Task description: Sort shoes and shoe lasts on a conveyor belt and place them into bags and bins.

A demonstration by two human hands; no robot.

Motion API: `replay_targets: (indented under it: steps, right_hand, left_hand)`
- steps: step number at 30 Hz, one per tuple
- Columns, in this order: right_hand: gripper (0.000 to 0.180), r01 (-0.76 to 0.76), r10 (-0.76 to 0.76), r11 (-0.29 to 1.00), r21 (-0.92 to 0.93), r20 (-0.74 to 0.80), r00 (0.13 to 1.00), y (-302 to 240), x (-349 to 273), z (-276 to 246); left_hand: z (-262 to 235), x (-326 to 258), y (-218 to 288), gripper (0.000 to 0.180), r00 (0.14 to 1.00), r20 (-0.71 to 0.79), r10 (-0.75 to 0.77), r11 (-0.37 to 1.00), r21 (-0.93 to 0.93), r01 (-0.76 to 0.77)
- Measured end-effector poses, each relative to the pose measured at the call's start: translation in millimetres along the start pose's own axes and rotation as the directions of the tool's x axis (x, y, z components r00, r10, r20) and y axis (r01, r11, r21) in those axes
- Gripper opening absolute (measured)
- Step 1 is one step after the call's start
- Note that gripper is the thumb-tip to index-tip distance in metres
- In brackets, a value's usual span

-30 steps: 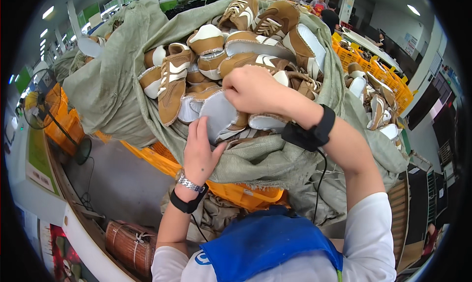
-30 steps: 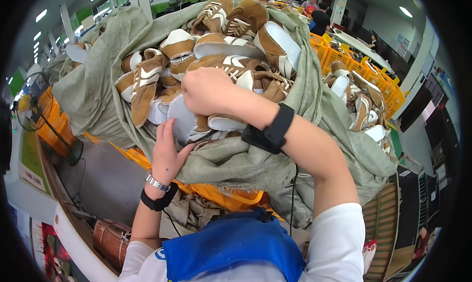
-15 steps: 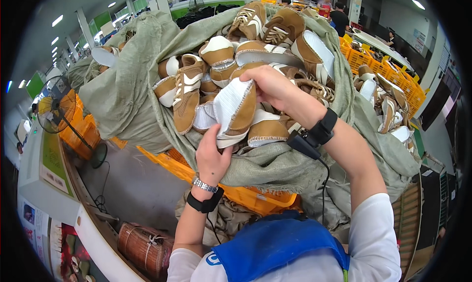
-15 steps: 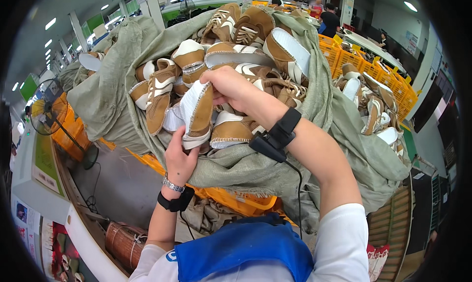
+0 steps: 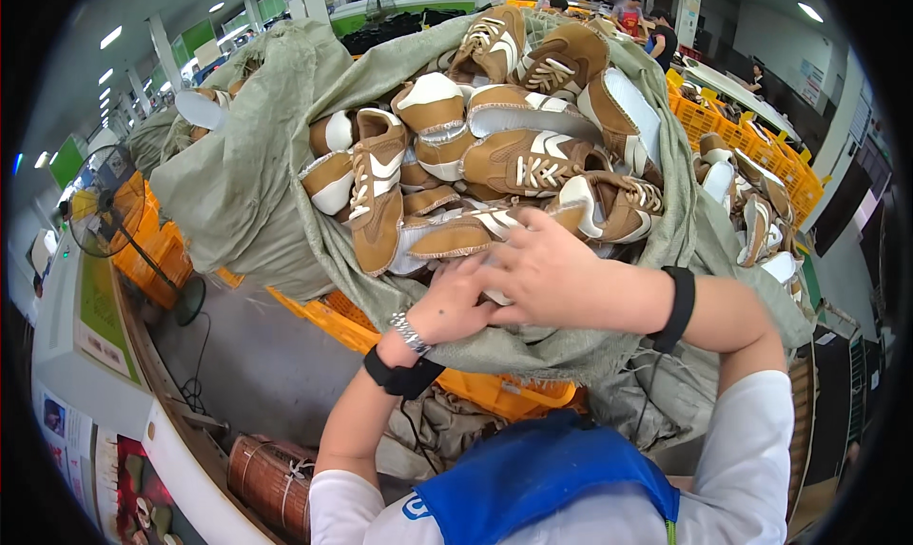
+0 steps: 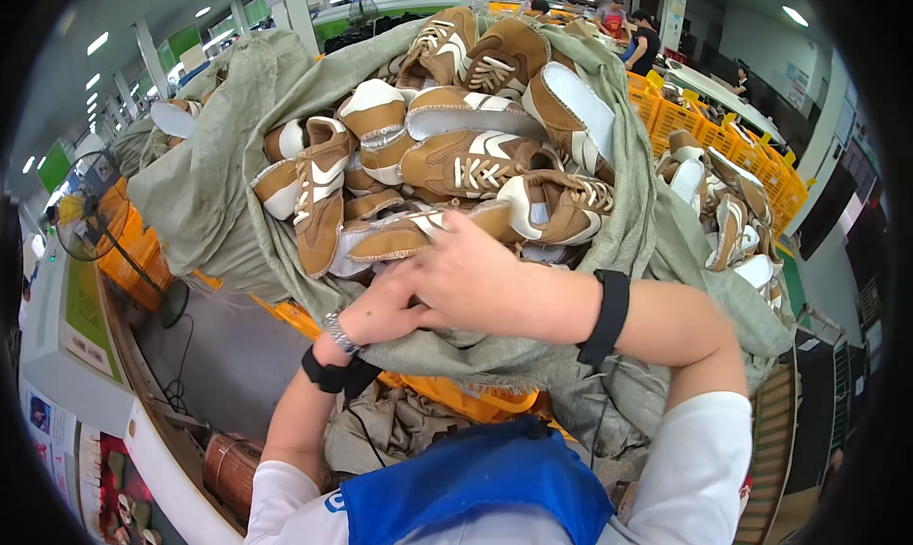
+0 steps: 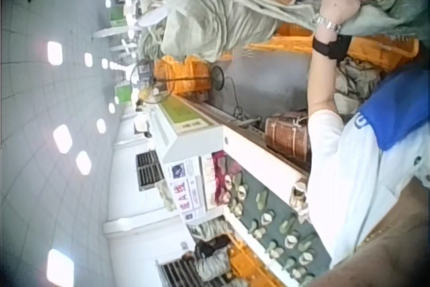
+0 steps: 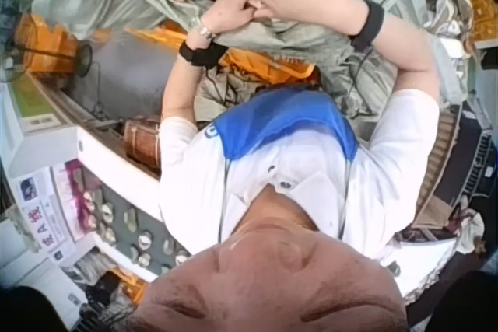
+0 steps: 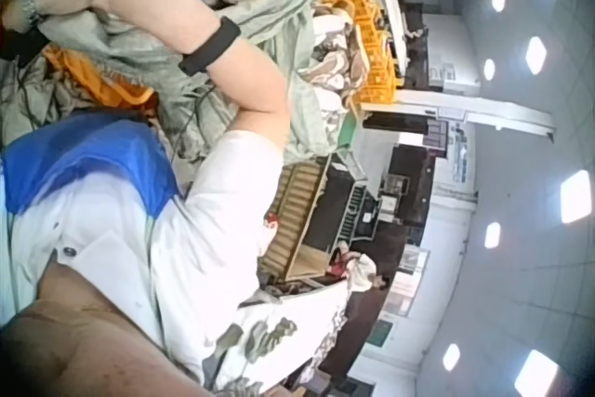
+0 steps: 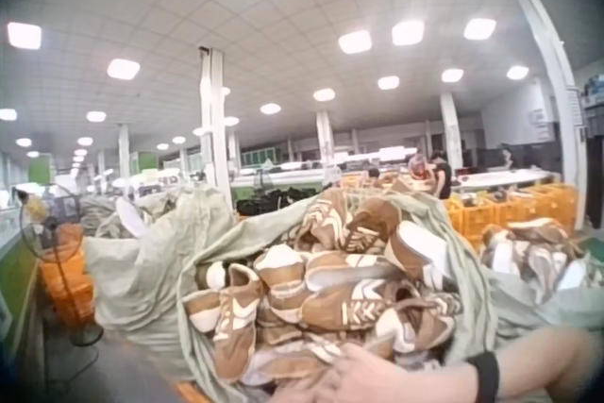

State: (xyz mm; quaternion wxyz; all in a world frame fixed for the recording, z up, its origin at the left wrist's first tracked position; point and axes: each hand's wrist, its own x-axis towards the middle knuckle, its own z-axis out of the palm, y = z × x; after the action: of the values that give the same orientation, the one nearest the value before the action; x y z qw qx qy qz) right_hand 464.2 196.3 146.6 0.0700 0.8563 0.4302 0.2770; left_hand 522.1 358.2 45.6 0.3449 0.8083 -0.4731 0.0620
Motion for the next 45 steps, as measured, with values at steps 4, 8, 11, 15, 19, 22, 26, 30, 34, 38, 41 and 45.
replay_targets:
  steps: [4,8,11,15,19,22,26,30,34,38,41,45]
  right_hand:
    - [0.034,-0.106,0.143,0.988,-0.112,0.409,0.901,-0.2,-32.3,8.0]
    - [0.039,-0.062,0.109,0.991,-0.119,0.442,0.89,-19.4,-36.3,23.0]
    - [0.039,-0.064,0.091,0.994,-0.089,0.352,0.932,-23.7,-35.3,25.8]
    - [0.038,-0.158,0.171,0.985,-0.065,0.318,0.932,-20.3,-45.1,23.9]
    - [0.036,-0.175,0.178,0.984,-0.034,0.267,0.947,-15.7,-46.3,28.7]
    - [0.031,-0.174,0.166,0.985,0.018,0.222,0.961,-10.8,-44.8,32.3]
    - [0.023,-0.101,0.116,0.972,0.21,-0.06,0.991,1.1,-53.0,23.3]
    - [0.021,-0.099,0.161,0.949,0.298,-0.193,0.968,17.8,-68.9,-5.9]
    - [0.021,-0.218,0.28,0.954,0.206,-0.354,0.892,59.2,-71.8,-33.4]
    - [0.023,-0.418,0.409,0.89,0.182,0.086,0.908,122.9,-53.5,-23.2]
    - [0.033,-0.47,0.37,0.864,0.181,0.405,0.836,162.6,-24.5,3.2]
    - [0.07,-0.329,0.133,0.922,0.204,0.63,0.765,178.1,-11.7,41.6]
  left_hand:
    - [-40.5,-14.7,4.9,0.047,0.935,-0.05,-0.351,0.873,-0.378,0.307]
    - [-44.7,22.7,29.7,0.045,0.931,-0.358,0.064,0.877,0.466,0.118]
    - [-25.5,44.7,-5.3,0.051,0.934,-0.219,0.281,0.793,0.602,-0.097]
    - [-69.0,62.6,-22.2,0.05,0.986,-0.019,-0.163,0.914,0.374,0.159]
    - [-100.2,68.7,-22.3,0.039,0.959,0.164,-0.233,0.939,-0.219,0.265]
    - [-92.9,62.3,-15.6,0.036,0.979,0.098,-0.181,0.983,-0.013,0.183]
    - [-50.0,42.4,25.5,0.035,0.98,-0.182,0.078,0.936,0.352,-0.009]
    - [-53.6,48.5,29.9,0.028,0.936,-0.182,0.301,0.843,0.509,-0.173]
    - [-29.8,31.2,26.8,0.026,0.965,-0.005,0.263,0.93,0.268,-0.252]
    - [-26.2,27.7,18.1,0.029,0.981,0.072,0.18,0.971,0.145,-0.189]
    - [-31.8,30.2,15.1,0.039,0.972,0.11,0.206,0.929,0.291,-0.23]
    - [-20.9,43.1,52.9,0.06,0.985,-0.135,0.111,0.993,0.064,-0.103]
